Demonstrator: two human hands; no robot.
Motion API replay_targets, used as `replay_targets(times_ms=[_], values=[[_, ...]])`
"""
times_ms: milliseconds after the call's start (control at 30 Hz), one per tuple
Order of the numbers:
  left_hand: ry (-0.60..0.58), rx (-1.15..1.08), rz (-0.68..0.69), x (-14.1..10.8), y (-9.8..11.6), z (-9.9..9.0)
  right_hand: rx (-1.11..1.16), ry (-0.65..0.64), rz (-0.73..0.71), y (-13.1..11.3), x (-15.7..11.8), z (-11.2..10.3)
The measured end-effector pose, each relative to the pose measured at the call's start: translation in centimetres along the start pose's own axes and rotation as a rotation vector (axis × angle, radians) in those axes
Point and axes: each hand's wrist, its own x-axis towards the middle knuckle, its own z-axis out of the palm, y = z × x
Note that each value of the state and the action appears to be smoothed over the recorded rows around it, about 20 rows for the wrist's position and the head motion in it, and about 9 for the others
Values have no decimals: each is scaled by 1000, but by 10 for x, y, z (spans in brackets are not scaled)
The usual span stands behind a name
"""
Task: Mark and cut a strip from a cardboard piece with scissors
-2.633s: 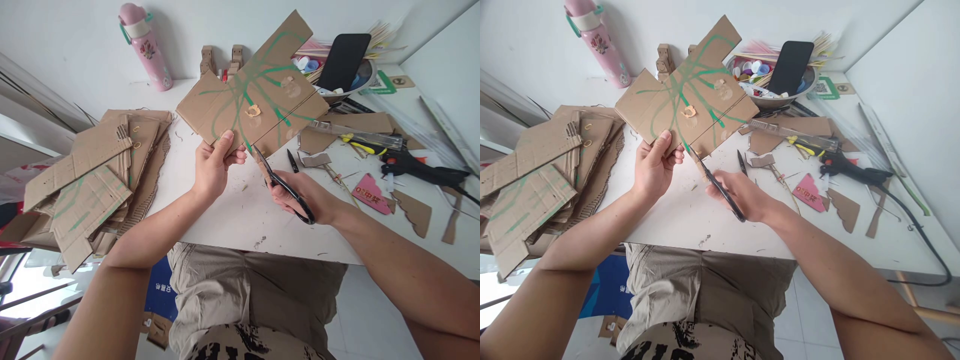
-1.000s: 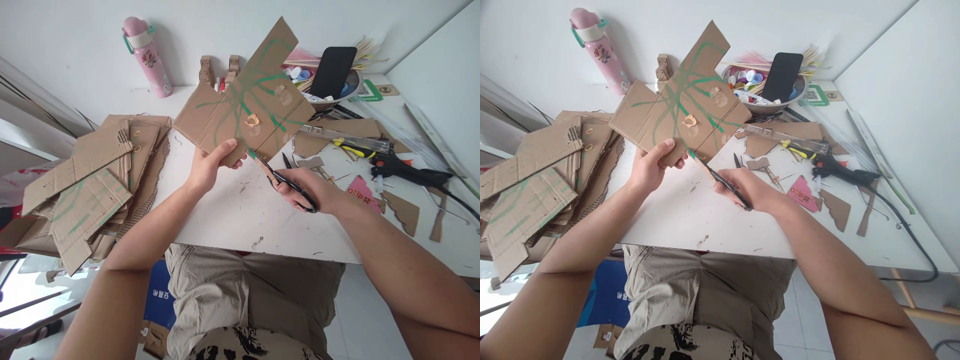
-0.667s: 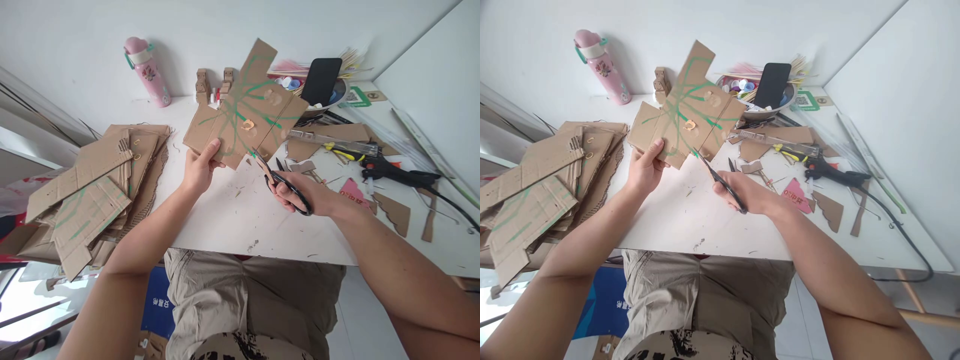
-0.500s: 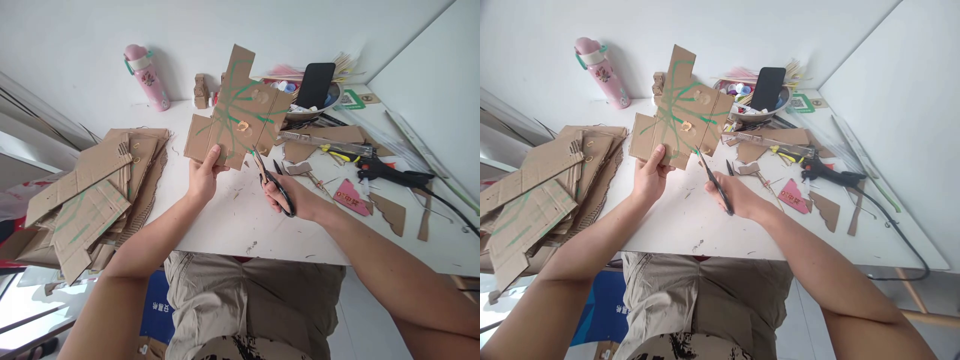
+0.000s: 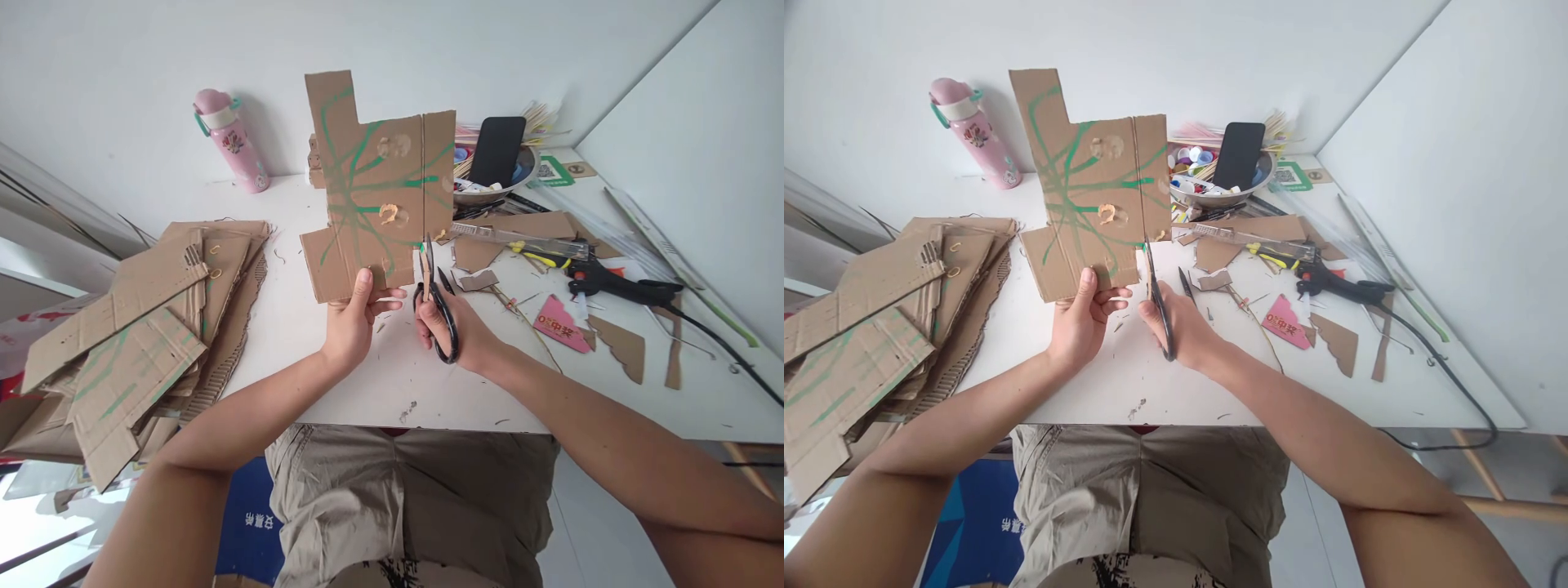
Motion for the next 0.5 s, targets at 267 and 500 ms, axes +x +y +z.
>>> replay_targets(times_ms=[267,500], values=[[12,-64,-189,-7,4,4,-168,155,-90,-9,-1,2],[-26,-57,-143,7,17,3,181,320,-240,-11,11,-26]])
